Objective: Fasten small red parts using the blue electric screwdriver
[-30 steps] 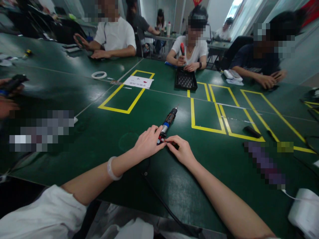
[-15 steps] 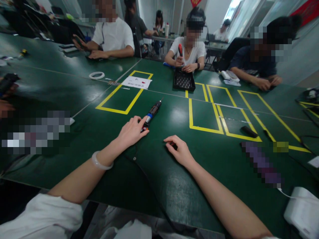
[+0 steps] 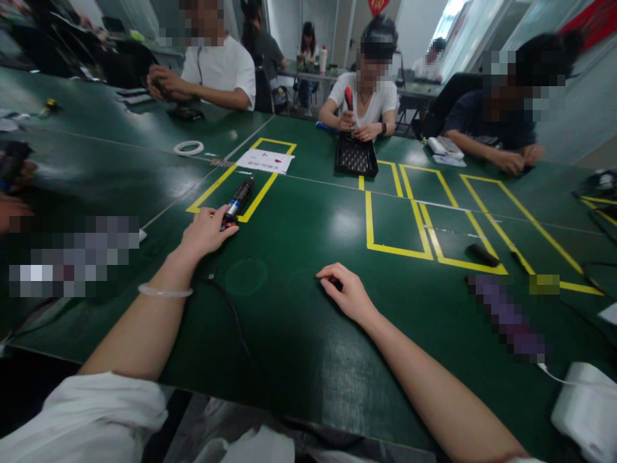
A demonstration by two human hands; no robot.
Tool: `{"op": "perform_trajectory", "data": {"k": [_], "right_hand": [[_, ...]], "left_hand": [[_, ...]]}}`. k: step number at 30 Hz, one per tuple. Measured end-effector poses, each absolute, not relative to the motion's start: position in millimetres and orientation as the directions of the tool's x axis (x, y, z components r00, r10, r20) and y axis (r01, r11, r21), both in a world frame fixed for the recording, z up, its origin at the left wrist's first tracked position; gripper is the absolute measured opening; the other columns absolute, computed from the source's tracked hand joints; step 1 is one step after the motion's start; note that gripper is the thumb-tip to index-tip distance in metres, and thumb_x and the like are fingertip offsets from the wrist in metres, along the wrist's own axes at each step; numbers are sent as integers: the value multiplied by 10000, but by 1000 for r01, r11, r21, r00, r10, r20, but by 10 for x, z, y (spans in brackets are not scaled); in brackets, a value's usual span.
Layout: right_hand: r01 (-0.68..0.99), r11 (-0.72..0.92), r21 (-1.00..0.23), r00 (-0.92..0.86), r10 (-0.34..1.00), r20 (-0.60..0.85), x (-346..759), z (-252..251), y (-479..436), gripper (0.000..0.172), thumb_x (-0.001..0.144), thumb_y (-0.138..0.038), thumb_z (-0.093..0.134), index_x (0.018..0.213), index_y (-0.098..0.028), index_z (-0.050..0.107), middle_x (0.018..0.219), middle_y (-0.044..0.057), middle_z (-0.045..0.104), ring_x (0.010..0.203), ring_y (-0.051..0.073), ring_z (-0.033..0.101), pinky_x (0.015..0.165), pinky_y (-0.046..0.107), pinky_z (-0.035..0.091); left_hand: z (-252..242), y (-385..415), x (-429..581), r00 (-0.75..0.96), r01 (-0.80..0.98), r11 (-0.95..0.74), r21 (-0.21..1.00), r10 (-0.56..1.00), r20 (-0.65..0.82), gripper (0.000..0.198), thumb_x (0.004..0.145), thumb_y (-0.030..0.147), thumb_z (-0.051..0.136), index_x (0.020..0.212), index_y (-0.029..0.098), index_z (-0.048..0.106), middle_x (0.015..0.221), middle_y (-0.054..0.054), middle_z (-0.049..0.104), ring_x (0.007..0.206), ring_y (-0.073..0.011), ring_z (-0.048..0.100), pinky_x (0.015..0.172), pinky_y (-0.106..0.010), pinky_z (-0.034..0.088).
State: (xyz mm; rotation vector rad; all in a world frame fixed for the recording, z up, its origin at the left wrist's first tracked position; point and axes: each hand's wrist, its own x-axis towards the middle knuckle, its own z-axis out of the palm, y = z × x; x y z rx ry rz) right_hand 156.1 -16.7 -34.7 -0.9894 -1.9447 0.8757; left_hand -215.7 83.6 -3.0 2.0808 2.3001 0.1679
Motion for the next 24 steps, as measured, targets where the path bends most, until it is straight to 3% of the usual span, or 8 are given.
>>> {"op": "perform_trajectory", "data": {"k": [6,11,18,21,24], "right_hand": [[333,465,-820,-414,854,316,1566,-346,-167,147,901,-156,548,994,-211,648,952,43,628,841,156,618,766,291,478],[339,458,-822,-417,856,305,1572,-357,-168,143,904,-164,550,996,-211,649,960,42,628,845,152,619,769,288,480],[341,459,-820,-426,853,301,1565,-346,-165,146,907,-166,547,1002,-211,648,966,48,635,866,162,624,789,303,484],[353,458,-816,-423,856,298,1561,-328,-166,134,910,-179,545,986,-213,650,932,42,638,846,162,623,779,304,484],[357,438,-825,-417,865,279,1562,-334,-165,124,918,-212,546,983,-214,652,904,36,648,842,164,624,788,308,483]], "left_hand": [[19,732,-2049,-113,993,102,61,969,220,670,841,523,523,1401,166,433,1335,-198,439,1221,-389,441,978,-480,415],[81,682,-1929,-101,995,102,5,977,185,421,827,424,574,1149,153,591,1257,-175,486,1140,-360,496,931,-454,442],[137,640,-1816,-115,993,117,8,956,269,417,928,416,372,1091,115,610,1179,-191,565,1066,-347,544,893,-459,448],[171,587,-1592,-40,986,-1,165,968,246,392,936,410,378,1108,141,606,1122,-152,627,1041,-304,577,907,-423,446],[147,476,-1245,228,817,-257,516,966,118,394,940,444,411,1138,165,607,1060,-94,672,969,-224,624,885,-342,464]]}}
